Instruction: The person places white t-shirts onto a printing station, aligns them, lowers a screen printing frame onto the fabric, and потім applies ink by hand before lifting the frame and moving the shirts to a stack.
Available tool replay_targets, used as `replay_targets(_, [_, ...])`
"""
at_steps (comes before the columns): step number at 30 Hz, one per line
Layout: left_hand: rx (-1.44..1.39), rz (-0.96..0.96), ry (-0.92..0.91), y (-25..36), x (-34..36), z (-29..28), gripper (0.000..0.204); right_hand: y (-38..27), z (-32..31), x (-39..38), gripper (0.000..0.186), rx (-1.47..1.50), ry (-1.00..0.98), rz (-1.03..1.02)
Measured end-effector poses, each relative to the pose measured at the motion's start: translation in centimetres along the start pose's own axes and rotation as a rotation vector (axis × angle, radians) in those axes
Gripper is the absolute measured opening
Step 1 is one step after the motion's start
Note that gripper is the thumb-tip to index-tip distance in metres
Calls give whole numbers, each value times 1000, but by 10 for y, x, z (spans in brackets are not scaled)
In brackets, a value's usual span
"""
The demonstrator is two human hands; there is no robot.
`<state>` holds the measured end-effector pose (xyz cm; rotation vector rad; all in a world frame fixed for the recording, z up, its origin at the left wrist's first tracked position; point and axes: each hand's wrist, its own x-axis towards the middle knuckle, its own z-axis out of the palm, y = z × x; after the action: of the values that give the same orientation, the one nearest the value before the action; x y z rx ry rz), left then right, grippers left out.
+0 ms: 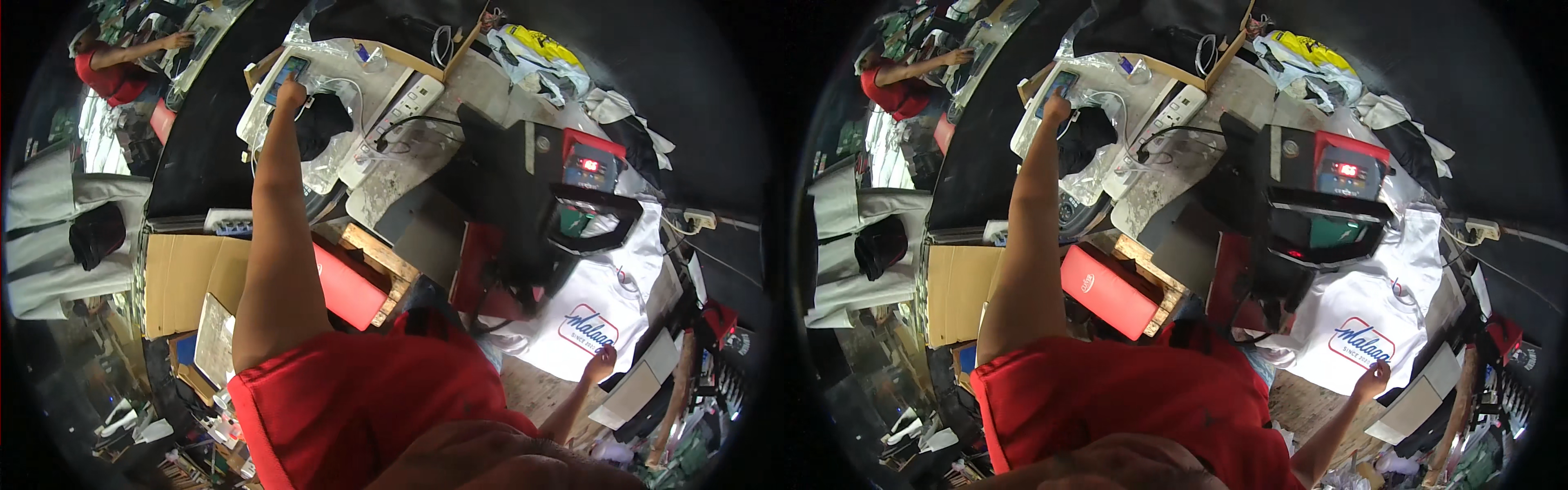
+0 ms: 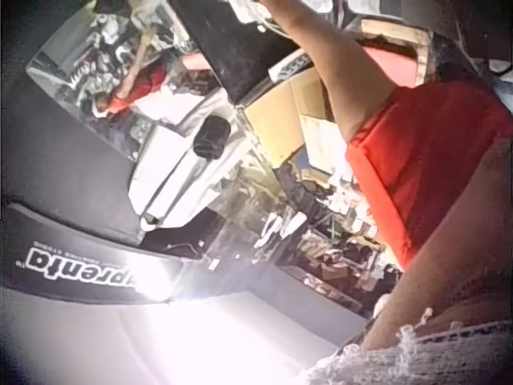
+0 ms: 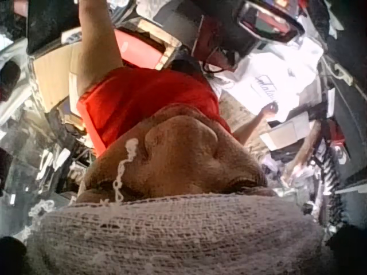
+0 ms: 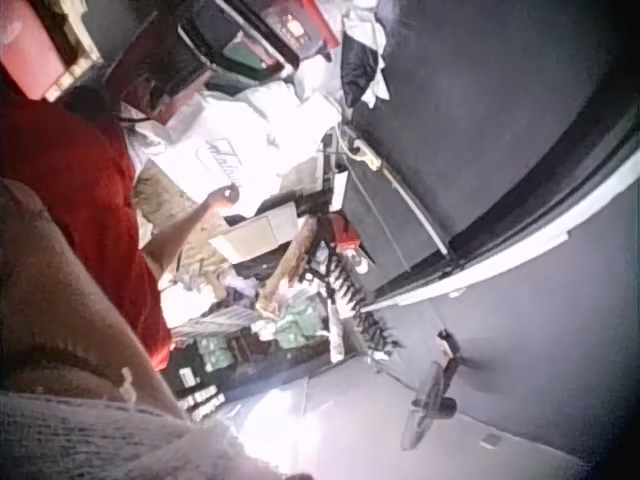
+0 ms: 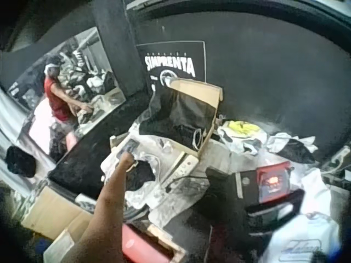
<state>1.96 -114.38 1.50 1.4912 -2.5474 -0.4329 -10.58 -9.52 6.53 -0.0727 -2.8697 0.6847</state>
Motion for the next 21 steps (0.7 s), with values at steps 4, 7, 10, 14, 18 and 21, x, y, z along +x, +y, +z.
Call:
replay_targets(4, [168, 18, -203, 9, 31, 34, 62, -29, -21, -21, 11, -220, 9, 5])
replay_targets(7, [174, -19, -161, -22, 57, 55, 69, -36, -22, -20, 10, -207, 6, -52])
replay_targets(10, [343, 151, -169, -71, 80, 49, 69, -41, 4, -6, 11, -191, -57, -69])
replay_targets(14, [275, 143, -235, -36, 61, 62, 60, -45, -4, -7, 11, -223, -60, -68])
replay_targets(18, [59, -22, -13, 42, 12, 3, 48, -52, -30, -24, 11, -218, -30, -21])
replay_targets(21, [-581, -34, -157, 50, -61, -67, 31, -34, -37, -10, 13, -237, 3, -67])
